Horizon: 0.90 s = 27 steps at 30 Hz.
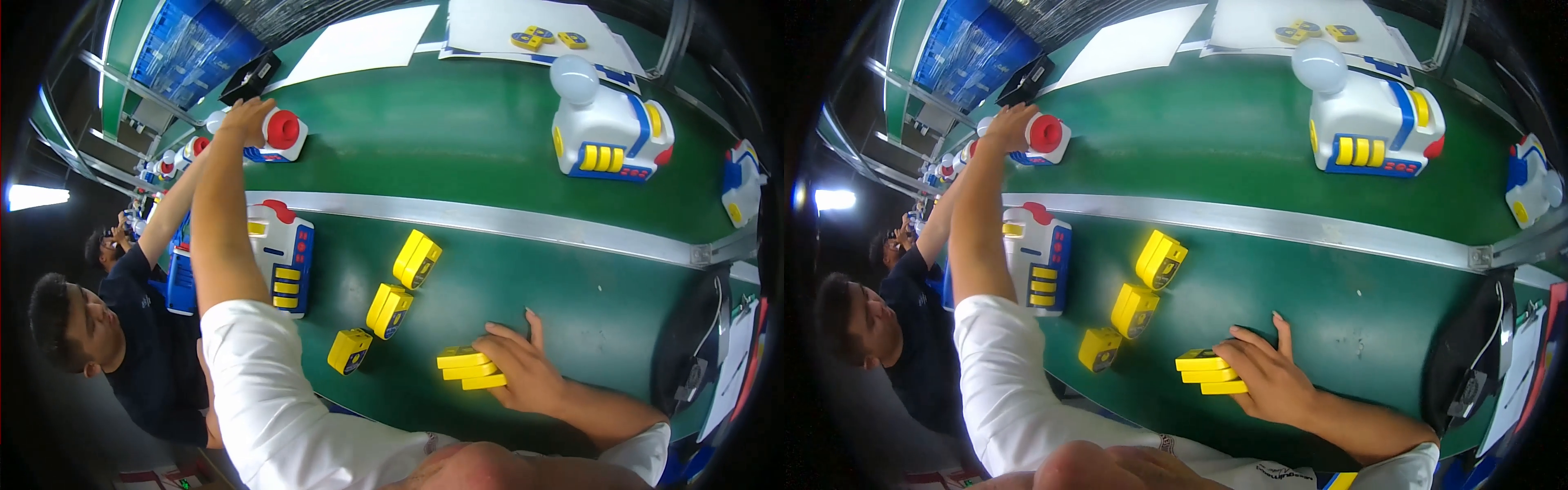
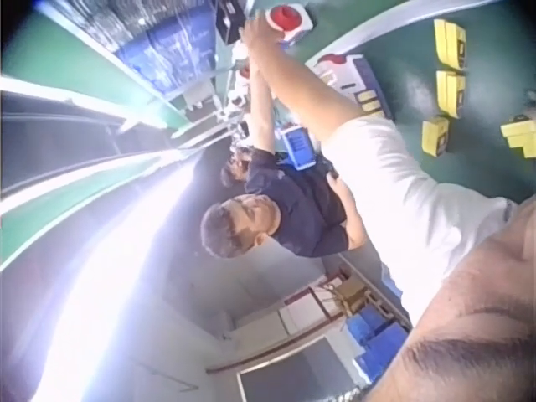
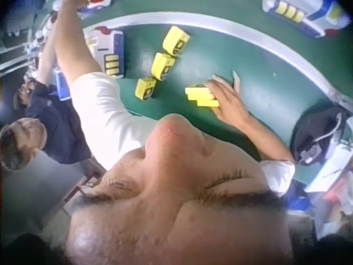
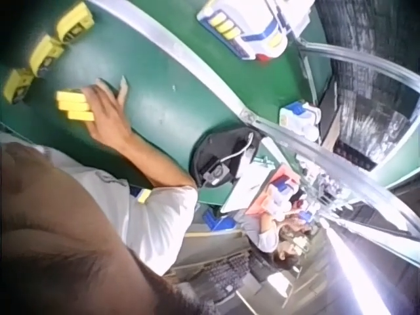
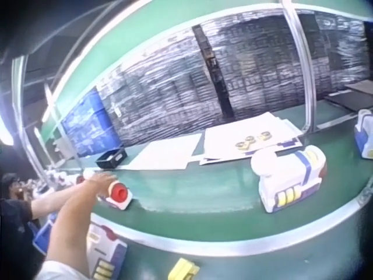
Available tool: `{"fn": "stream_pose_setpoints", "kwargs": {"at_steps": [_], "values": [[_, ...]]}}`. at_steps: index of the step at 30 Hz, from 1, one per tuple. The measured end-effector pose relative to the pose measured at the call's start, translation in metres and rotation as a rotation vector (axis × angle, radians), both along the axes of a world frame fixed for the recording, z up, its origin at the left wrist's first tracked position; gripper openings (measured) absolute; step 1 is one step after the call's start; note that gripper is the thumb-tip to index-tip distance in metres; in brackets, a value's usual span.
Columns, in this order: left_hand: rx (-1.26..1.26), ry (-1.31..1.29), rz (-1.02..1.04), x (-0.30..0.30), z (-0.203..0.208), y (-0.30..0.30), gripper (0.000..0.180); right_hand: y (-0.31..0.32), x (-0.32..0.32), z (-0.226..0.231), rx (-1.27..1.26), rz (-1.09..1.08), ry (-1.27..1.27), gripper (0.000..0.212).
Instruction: Assembling components of a toy-like light fixture on an assembly line.
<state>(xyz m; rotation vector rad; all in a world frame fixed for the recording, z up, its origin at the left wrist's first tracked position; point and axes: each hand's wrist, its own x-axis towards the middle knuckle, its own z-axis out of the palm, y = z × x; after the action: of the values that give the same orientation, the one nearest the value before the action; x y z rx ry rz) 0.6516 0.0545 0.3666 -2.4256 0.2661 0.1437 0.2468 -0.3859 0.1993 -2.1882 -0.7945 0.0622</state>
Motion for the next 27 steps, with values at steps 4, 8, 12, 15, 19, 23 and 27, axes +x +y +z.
{"fn": "stream_pose_setpoints", "kwargs": {"at_steps": [4, 8, 12, 15, 19, 23, 27], "values": [[-0.301, 0.033, -0.140, -0.028, 0.044, -0.068, 0.077, 0.003, -0.002, 0.004, -0.002, -0.029, -0.031, 0.069], [-0.839, -0.003, -0.329, -0.060, 0.071, -0.128, 0.074, 0.001, -0.001, -0.002, 0.040, -0.064, -0.097, 0.065], [-1.126, 0.019, -0.563, -0.095, 0.098, -0.187, 0.075, 0.001, 0.000, -0.002, 0.182, -0.140, -0.186, 0.063], [-1.168, 0.026, -0.695, -0.131, 0.117, -0.243, 0.077, -0.006, 0.001, 0.023, 0.328, -0.206, -0.412, 0.064], [-1.141, 0.098, -0.574, -0.174, 0.123, -0.320, 0.076, -0.025, -0.013, 0.085, 0.366, -0.319, -0.614, 0.067], [-0.977, 0.131, -0.638, -0.186, 0.075, -0.364, 0.076, -0.061, -0.039, 0.115, 0.256, -0.442, -0.615, 0.067], [-0.845, 0.299, -0.339, -0.221, 0.039, -0.391, 0.077, -0.095, -0.048, 0.094, 0.209, -0.673, -0.495, 0.061]]}}
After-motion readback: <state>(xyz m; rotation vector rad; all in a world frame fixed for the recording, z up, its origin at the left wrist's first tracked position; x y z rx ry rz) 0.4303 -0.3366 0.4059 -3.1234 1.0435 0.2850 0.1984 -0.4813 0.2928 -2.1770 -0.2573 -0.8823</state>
